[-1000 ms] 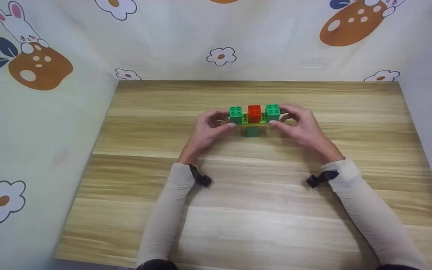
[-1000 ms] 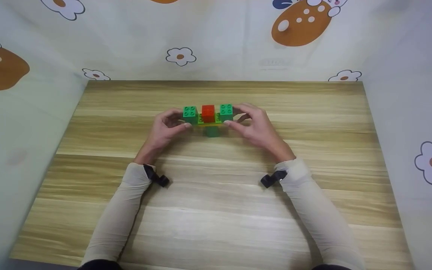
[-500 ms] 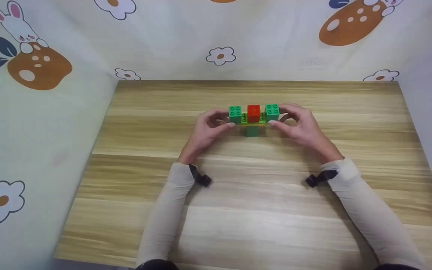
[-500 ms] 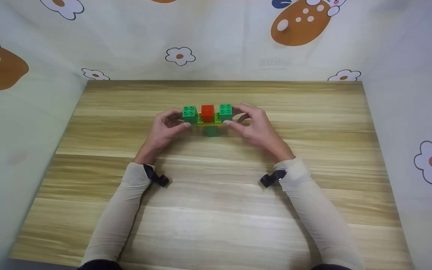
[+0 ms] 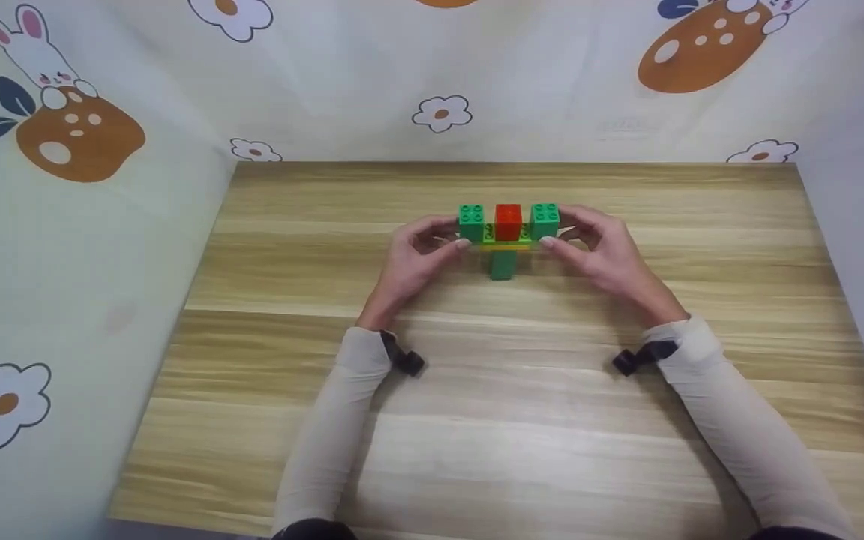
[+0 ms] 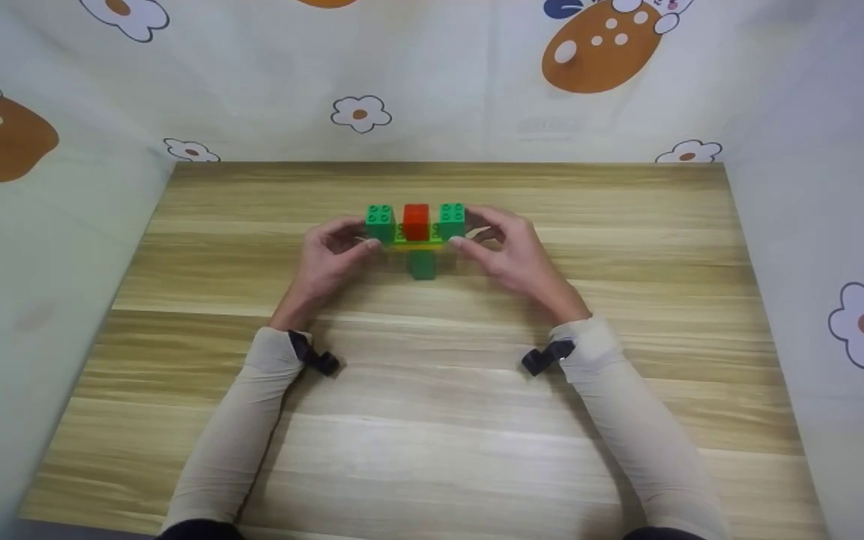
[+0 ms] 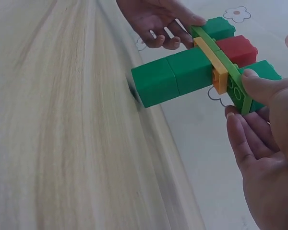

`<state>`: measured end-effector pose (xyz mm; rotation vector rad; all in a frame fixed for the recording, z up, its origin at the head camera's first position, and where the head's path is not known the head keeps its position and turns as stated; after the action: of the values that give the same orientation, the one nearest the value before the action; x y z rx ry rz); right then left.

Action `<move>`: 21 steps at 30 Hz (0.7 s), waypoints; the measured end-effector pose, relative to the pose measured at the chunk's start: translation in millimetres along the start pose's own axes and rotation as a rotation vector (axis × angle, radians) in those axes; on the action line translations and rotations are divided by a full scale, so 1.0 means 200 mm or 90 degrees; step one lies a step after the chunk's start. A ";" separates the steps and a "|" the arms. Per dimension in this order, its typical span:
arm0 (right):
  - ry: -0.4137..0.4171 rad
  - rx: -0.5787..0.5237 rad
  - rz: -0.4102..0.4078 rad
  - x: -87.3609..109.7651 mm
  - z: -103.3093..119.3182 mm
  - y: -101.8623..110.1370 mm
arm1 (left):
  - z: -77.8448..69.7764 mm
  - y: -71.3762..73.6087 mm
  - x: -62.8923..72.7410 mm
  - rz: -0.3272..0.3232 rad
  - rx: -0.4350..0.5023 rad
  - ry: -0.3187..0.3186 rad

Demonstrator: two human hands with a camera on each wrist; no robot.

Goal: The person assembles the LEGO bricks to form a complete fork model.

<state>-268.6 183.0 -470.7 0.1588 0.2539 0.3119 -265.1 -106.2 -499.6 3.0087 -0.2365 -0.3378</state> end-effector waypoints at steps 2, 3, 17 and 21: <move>-0.008 -0.008 -0.001 0.00 -0.01 0.00 | 0.00 0.00 0.00 -0.006 0.008 0.002; -0.012 -0.011 -0.002 0.00 -0.01 0.00 | 0.00 0.00 0.00 -0.008 0.013 0.004; -0.047 0.015 0.005 0.00 -0.06 0.02 | -0.01 -0.02 0.00 -0.004 -0.003 -0.009; -0.039 0.027 0.019 -0.01 -0.06 0.01 | 0.00 -0.01 0.00 -0.006 -0.011 -0.009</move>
<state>-274.0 186.0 -482.3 0.2138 0.1985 0.3307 -265.0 -103.4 -498.9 2.9927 -0.2195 -0.3603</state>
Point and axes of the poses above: each hand's wrist, its own x-axis away from the middle knuckle, its own y-axis out of the back of the hand, z = x × y, the point moved 7 cm from there along -x, towards the middle knuckle, and after that the axes turned 3 degrees about -x, right-handed, at the moved point
